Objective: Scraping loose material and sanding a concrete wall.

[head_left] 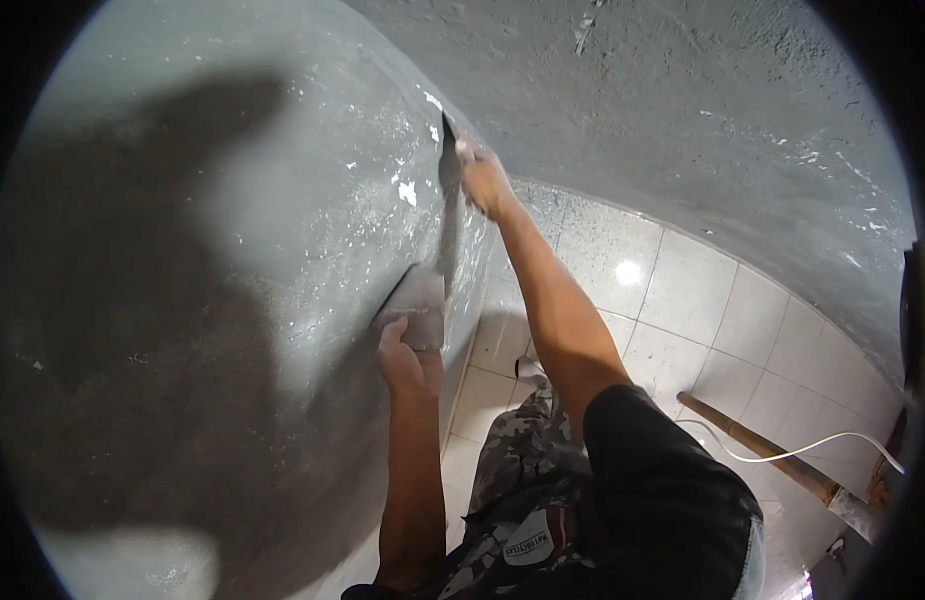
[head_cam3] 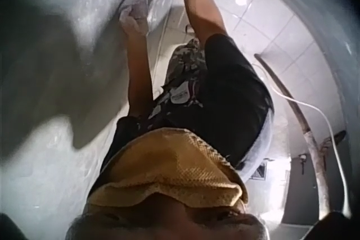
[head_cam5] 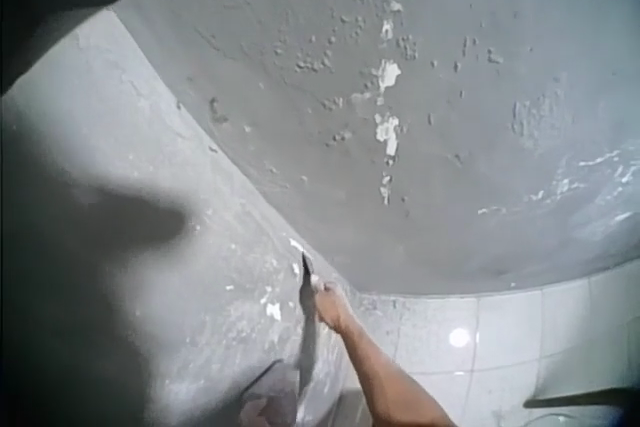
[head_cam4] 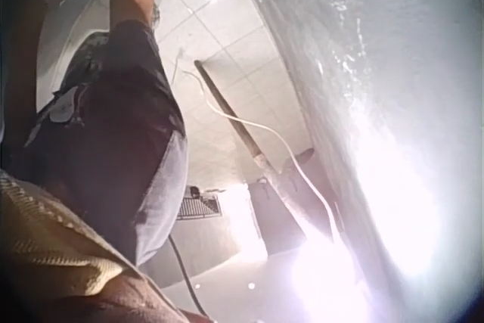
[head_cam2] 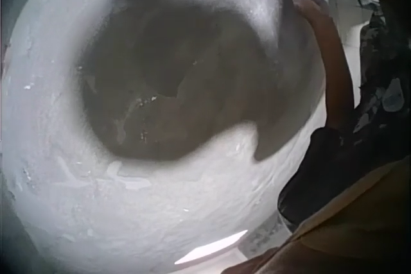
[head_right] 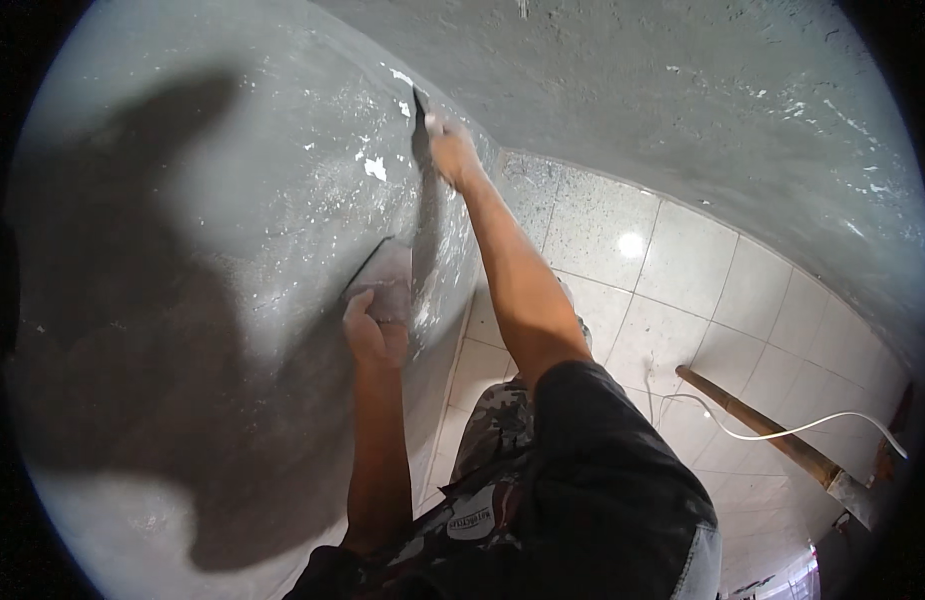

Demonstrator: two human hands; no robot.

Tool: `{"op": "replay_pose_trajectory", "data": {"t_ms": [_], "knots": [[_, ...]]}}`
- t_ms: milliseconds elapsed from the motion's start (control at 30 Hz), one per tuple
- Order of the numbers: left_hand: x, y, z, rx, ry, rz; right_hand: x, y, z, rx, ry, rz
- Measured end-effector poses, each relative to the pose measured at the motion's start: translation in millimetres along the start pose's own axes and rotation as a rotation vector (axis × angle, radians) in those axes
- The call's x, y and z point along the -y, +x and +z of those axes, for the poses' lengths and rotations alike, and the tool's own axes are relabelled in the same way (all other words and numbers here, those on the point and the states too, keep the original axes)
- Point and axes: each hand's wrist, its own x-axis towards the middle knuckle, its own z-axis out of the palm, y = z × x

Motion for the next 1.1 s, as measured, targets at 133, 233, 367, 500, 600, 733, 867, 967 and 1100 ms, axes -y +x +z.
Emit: {"op": "replay_pose_trajectory", "data": {"t_ms": [133,233,367,500,600,733,867,967,1100], "knots": [[7,-13,7,-0.046,0.021,0.009,-13,-2,10,-0.029,0.013,-0.058],[9,-7,-14,-0.142,0.142,-0.016,-13,33,8,-0.124,0.042,-0.099],[9,-26,-17,-0.174,0.257,0.005,-61,7,6,-0.090,0.043,-0.088],[14,-53,-37,-0.045,0.847,0.134,-110,-91,-6,-0.056,0.108,0.215],[24,-58,-86,0.007,1.196,0.317,-107,-199,1,0.111,0.104,0.198],[33,-89,-92,0.043,1.404,0.759,-84,-281,-15,0.315,0.067,0.133],[22,-127,-100,0.077,1.180,0.648,-71,-307,-25,0.256,-0.058,0.014],[23,-129,-150,0.064,0.898,0.680,-52,-318,-26,0.206,-0.005,-0.025],[4,-166,-174,0.018,0.467,0.586,-40,-326,-48,0.062,0.151,0.019]]}}
